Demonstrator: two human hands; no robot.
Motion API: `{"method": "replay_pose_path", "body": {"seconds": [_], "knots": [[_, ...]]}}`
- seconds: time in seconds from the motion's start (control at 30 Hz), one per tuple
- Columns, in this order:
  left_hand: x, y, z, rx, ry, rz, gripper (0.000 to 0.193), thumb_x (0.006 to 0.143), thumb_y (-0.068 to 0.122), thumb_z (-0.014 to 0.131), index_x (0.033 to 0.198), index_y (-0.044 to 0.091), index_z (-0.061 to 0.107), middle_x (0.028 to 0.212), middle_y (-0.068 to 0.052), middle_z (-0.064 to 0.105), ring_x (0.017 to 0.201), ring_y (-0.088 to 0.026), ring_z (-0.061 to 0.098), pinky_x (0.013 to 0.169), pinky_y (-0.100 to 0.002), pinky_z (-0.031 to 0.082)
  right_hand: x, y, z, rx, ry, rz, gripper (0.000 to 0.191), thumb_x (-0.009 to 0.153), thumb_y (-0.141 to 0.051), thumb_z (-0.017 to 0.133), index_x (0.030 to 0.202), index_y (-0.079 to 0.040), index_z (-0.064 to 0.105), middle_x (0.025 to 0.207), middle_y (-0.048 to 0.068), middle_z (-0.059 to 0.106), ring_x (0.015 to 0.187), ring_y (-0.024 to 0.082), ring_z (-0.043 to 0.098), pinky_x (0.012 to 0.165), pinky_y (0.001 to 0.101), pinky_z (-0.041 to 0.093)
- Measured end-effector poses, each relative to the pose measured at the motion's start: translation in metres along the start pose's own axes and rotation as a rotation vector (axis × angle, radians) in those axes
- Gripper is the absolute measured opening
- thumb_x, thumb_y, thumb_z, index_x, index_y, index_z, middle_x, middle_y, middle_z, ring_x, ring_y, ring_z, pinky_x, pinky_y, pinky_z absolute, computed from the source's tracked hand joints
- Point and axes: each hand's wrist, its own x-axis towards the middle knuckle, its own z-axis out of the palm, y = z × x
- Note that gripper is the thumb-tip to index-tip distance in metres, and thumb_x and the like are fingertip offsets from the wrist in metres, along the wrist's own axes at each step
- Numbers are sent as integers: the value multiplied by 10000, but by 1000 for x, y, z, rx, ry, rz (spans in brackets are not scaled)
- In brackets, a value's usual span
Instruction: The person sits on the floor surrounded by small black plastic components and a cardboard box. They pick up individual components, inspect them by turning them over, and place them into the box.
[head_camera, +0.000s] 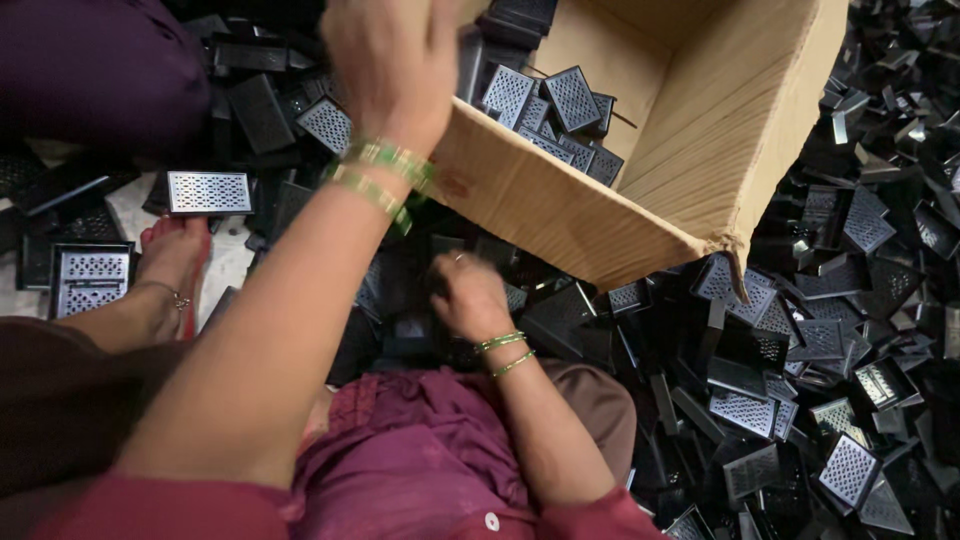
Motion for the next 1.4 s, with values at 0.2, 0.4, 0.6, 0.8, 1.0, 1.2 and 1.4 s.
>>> {"method": "replay_pose_path", "body": {"seconds": [0.2, 0.4, 0.6, 0.8, 1.0, 1.2, 1.4], "knots": [[-127, -52, -90, 92, -293, -147, 165, 1010, 166, 690, 1032, 64, 562, 993, -108, 584, 974, -341, 590, 870, -489, 442, 3, -14, -13, -256, -93, 89, 515, 726, -253, 826, 1164, -98, 604, 1169, 133, 643, 1128, 353, 600, 925, 478, 505], [-206, -72, -85, 324, -1029, -207, 410, 839, 422, 789, 1029, 80, 667, 1058, -142, 678, 1017, -334, 638, 867, -471, 504, -9, -18, -5, -244, -435, 326, 867, 697, -609, 805, 1356, -110, 543, 1385, 215, 511, 1274, 436, 473, 1052, 530, 404], [-253, -55, -70, 334, -1068, -71, 625, 597, 437, 884, 1070, 82, 679, 1133, -144, 659, 1032, -333, 612, 843, -457, 498, -26, -2, 19, -182, -326, 347, 771, 831, -621, 726, 1418, -150, 558, 1481, 304, 435, 1351, 518, 405, 1103, 564, 368], [-249, -70, -62, 227, -1071, 7, 190, 845, 235, 757, 989, 117, 719, 984, -132, 728, 973, -344, 687, 848, -476, 540, -32, 7, 25, -148, -314, 474, 1001, 628, -356, 851, 1484, -62, 424, 1474, 321, 404, 1323, 505, 406, 1089, 506, 388], [-166, -106, -71, -388, -1203, -412, 251, 839, 200, 759, 1048, 62, 764, 949, -137, 779, 898, -275, 733, 822, -417, 573, -29, 43, 3, 606, 27, 413, 823, 717, -323, 812, 1437, -51, 519, 1392, 181, 620, 1276, 330, 612, 1067, 438, 500], [-182, -77, -50, -805, -884, -770, 398, 943, 310, 695, 1209, 13, 681, 1130, -134, 742, 1043, -211, 680, 940, -350, 516, -24, 21, 46, 1956, 181, 585, 521, 966, -243, 671, 1429, -43, 539, 1356, 103, 624, 1227, 249, 599, 1064, 403, 481], [-228, -27, -20, -233, -684, -611, 423, 968, 369, 647, 1172, 1, 687, 1137, -277, 677, 1098, -448, 619, 954, -492, 485, -18, 0, 62, 1726, 425, 437, 501, 976, -224, 612, 1432, -33, 530, 1390, 66, 611, 1282, 190, 564, 1122, 326, 435]]}}
